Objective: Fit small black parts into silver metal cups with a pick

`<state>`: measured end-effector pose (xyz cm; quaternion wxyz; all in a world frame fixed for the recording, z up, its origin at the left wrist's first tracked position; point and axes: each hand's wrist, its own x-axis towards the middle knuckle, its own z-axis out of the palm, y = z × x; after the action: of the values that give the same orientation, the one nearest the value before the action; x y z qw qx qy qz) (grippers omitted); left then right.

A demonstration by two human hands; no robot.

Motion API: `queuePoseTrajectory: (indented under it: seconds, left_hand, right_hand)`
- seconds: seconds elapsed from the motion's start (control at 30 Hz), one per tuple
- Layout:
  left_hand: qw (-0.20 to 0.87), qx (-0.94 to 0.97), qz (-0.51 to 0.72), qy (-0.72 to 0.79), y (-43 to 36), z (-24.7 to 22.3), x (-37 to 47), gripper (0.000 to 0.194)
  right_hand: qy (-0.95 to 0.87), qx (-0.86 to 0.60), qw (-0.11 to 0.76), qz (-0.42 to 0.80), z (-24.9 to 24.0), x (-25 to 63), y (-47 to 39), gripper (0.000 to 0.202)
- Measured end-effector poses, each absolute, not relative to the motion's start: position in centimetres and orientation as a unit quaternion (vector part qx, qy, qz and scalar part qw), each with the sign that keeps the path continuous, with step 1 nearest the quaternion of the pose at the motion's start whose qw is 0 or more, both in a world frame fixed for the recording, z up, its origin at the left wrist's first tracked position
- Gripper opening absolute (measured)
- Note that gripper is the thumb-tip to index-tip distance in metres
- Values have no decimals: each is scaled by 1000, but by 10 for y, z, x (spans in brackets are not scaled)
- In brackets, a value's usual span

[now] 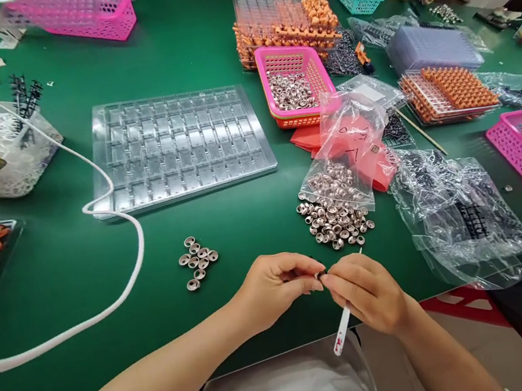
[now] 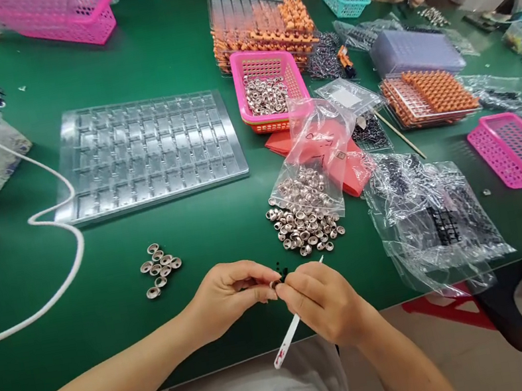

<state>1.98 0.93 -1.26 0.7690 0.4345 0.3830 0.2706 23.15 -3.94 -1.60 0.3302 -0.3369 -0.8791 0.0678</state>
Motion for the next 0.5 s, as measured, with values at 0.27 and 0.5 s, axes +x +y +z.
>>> queuePoseTrajectory:
  seconds: [0.27,0.5]
  left_hand:
    - [702,524,277,396,7,-11,19,14]
    - [680,547,280,399,7,-9,18,13]
  right_hand:
    - [-902,-313,293,42,-15,234,-39,31]
    - [-906,-301,293,54,-12,231,-35,27]
